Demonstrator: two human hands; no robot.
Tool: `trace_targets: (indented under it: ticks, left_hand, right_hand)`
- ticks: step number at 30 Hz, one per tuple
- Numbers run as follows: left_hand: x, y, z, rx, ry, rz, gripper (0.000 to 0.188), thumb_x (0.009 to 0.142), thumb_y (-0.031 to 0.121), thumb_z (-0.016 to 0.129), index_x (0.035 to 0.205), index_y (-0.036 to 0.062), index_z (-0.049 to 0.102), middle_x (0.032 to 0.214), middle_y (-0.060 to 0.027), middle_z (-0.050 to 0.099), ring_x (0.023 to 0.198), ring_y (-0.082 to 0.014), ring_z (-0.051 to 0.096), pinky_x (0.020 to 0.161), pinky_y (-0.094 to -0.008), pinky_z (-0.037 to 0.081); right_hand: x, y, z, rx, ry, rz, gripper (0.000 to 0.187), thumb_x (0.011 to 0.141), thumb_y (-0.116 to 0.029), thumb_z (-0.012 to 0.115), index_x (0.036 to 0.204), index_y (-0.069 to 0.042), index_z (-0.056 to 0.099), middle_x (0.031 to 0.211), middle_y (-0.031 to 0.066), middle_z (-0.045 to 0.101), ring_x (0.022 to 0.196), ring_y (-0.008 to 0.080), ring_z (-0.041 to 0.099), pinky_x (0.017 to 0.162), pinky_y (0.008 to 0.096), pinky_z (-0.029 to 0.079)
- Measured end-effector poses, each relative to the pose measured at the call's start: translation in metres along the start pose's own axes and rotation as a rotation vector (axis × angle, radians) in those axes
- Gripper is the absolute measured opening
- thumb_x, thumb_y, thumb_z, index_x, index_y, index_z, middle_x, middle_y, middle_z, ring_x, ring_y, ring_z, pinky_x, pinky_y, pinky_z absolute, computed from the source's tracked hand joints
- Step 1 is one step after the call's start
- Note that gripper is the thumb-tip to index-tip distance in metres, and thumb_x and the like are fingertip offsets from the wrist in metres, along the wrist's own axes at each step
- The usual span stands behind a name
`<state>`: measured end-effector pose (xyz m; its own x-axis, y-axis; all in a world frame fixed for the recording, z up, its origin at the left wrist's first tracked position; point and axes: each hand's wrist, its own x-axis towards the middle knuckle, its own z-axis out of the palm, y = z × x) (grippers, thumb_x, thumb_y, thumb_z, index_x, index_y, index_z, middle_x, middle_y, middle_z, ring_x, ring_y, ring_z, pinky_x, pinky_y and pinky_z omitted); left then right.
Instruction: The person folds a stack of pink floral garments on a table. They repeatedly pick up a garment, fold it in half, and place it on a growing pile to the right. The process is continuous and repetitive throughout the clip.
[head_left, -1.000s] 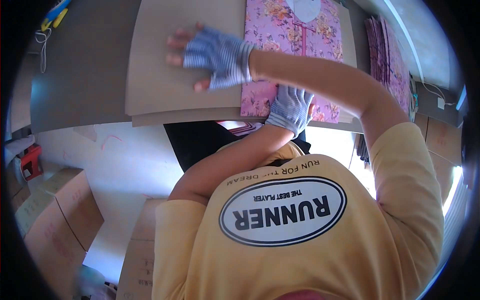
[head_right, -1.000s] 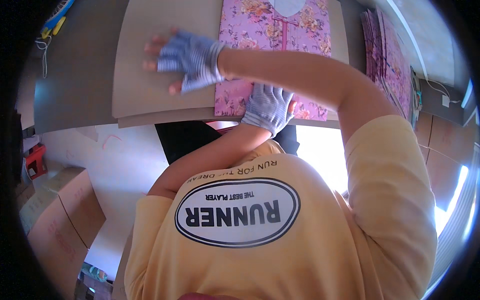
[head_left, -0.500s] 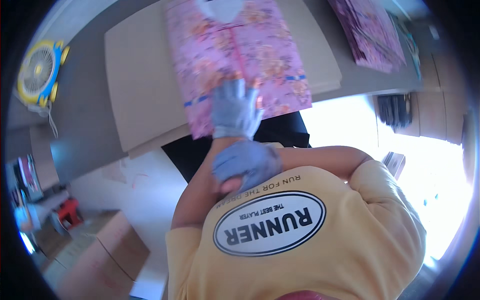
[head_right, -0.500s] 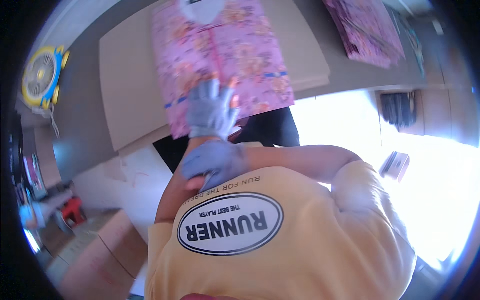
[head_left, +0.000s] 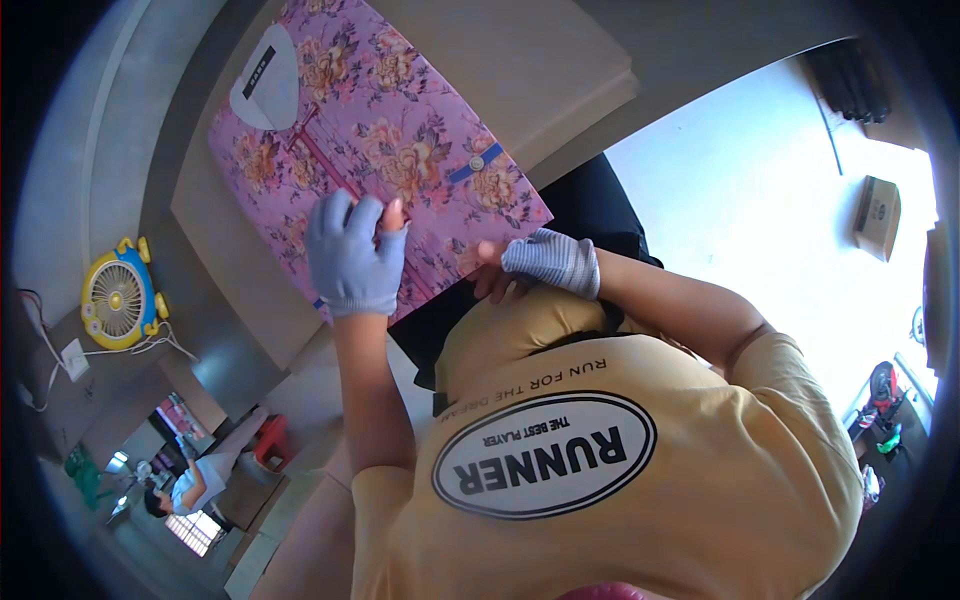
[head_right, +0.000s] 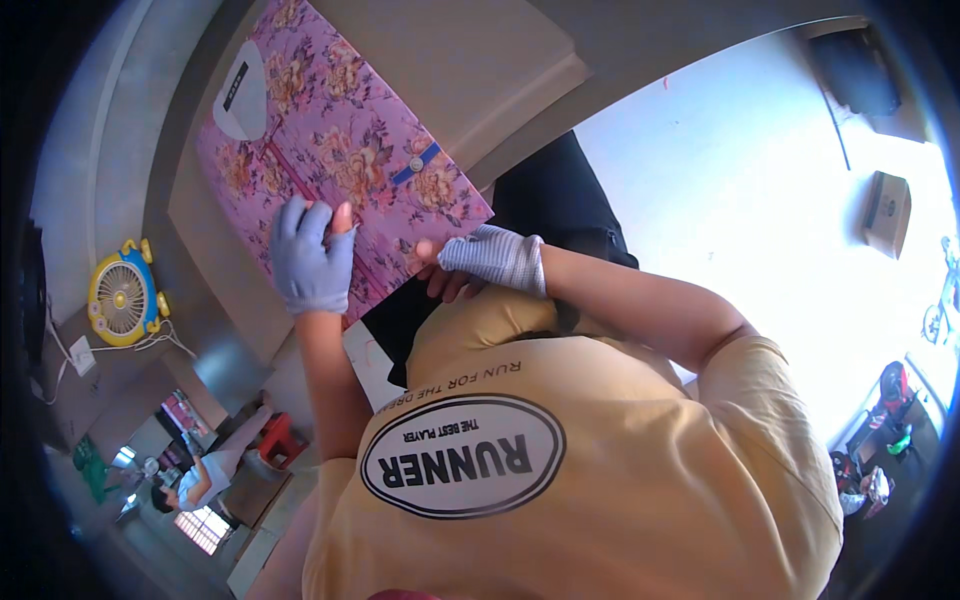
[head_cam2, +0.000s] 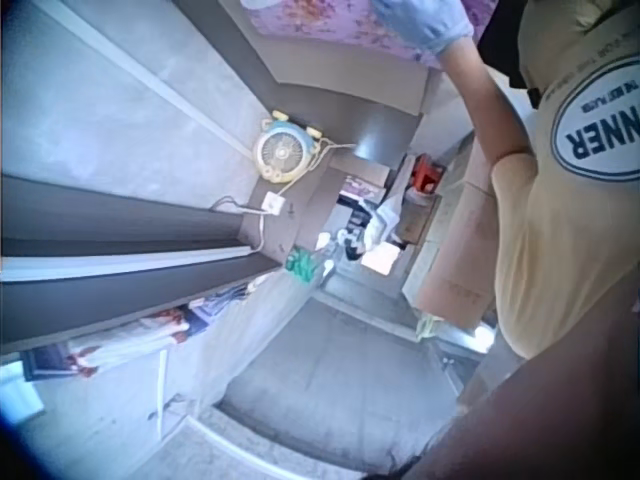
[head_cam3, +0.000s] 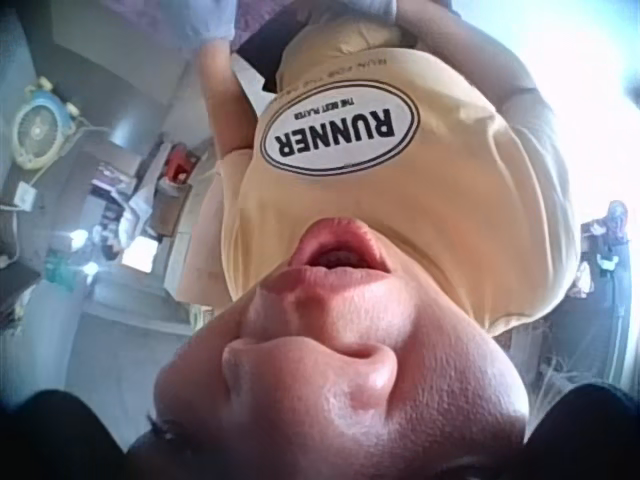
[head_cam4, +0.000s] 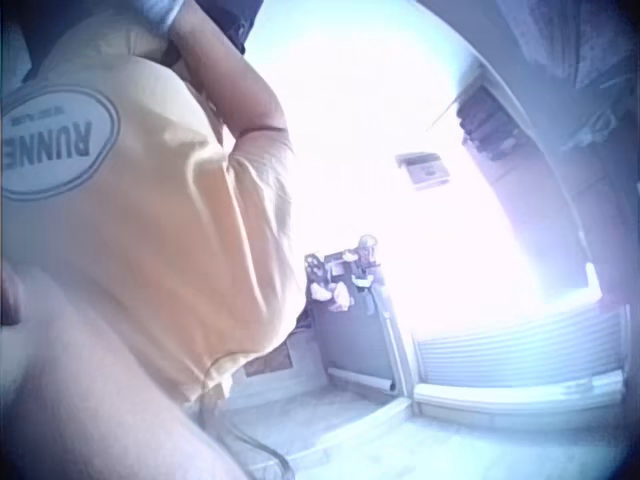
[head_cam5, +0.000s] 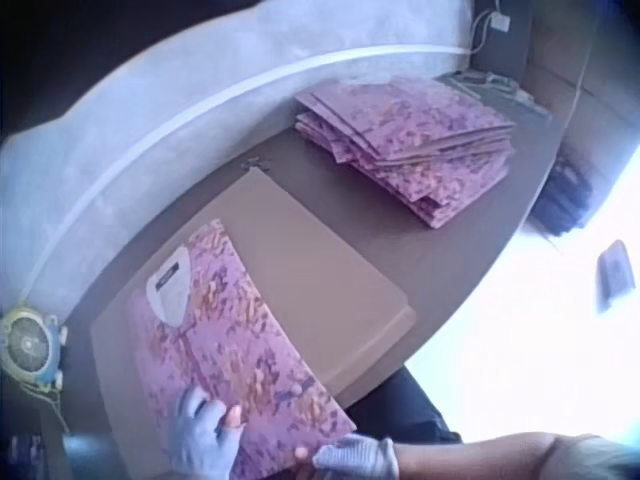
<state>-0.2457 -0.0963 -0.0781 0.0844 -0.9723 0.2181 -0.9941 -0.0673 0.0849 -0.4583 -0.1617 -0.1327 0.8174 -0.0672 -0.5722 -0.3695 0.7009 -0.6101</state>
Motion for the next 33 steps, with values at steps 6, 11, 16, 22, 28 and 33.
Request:
trace_targets:
  ticks: [6, 11, 16, 22, 28, 33]
  left_hand:
    - [0.055, 0.052, 0.024, -0.121, 0.133, 0.155, 0.045, 0.081, 0.042, 0.065, 0.113, 0.0113, 0.059, 0.117, -0.0163, 0.054, 0.111, -0.0379, 0.051, 0.091, -0.0491, 0.044]
    - [0.075, 0.037, 0.071, -0.021, 0.079, 0.135, 0.075, 0.088, 0.052, 0.052, 0.144, 0.0079, 0.030, 0.144, -0.0272, 0.032, 0.133, -0.0449, 0.031, 0.110, -0.0528, 0.024]
    - [0.118, 0.004, 0.087, 0.062, 0.131, 0.033, 0.084, 0.088, 0.062, 0.045, 0.146, 0.0039, 0.026, 0.147, -0.0291, 0.027, 0.136, -0.0452, 0.026, 0.112, -0.0512, 0.021]
    - [0.124, 0.000, 0.084, 0.060, 0.143, -0.130, 0.083, 0.085, 0.062, 0.047, 0.141, 0.0018, 0.033, 0.143, -0.0293, 0.032, 0.134, -0.0442, 0.029, 0.111, -0.0526, 0.021]
    - [0.068, 0.010, 0.072, -0.212, 0.137, 0.061, 0.102, 0.069, 0.059, 0.072, 0.143, 0.0022, 0.031, 0.145, -0.0228, 0.034, 0.137, -0.0403, 0.027, 0.112, -0.0504, 0.019]
    - [0.068, 0.018, 0.064, -0.235, 0.137, -0.025, 0.099, 0.068, 0.057, 0.072, 0.142, 0.0046, 0.033, 0.144, -0.0202, 0.036, 0.137, -0.0360, 0.028, 0.112, -0.0480, 0.022]
  right_hand:
    - [0.013, 0.011, -0.012, -0.132, -0.088, -0.073, 0.055, 0.096, -0.047, 0.035, 0.109, -0.003, 0.065, 0.100, 0.0091, 0.070, 0.087, 0.0173, 0.068, 0.074, 0.0274, 0.052]
    - [0.013, 0.006, -0.005, -0.203, -0.087, -0.013, 0.061, 0.099, -0.047, 0.027, 0.099, -0.005, 0.071, 0.101, 0.0079, 0.071, 0.089, 0.0152, 0.067, 0.078, 0.0255, 0.050]
    - [0.015, 0.008, -0.004, -0.153, -0.061, -0.023, 0.065, 0.098, -0.051, 0.028, 0.096, -0.002, 0.071, 0.096, 0.0085, 0.071, 0.087, 0.0166, 0.067, 0.078, 0.0251, 0.049]
    - [-0.005, -0.003, 0.005, 0.029, 0.165, -0.156, 0.059, 0.097, -0.051, 0.037, 0.099, 0.001, 0.065, 0.092, 0.0149, 0.070, 0.079, 0.0199, 0.068, 0.069, 0.0259, 0.051]
    - [-0.031, 0.002, -0.013, 0.018, 0.545, -0.442, 0.033, 0.094, -0.017, 0.052, 0.119, 0.004, 0.057, 0.099, 0.0102, 0.066, 0.074, 0.0175, 0.067, 0.070, 0.0251, 0.051]
    - [-0.041, -0.046, -0.026, -0.309, 0.579, -0.418, 0.032, 0.092, -0.016, 0.051, 0.115, 0.003, 0.060, 0.092, 0.0077, 0.067, 0.077, 0.0119, 0.063, 0.067, 0.0238, 0.050]
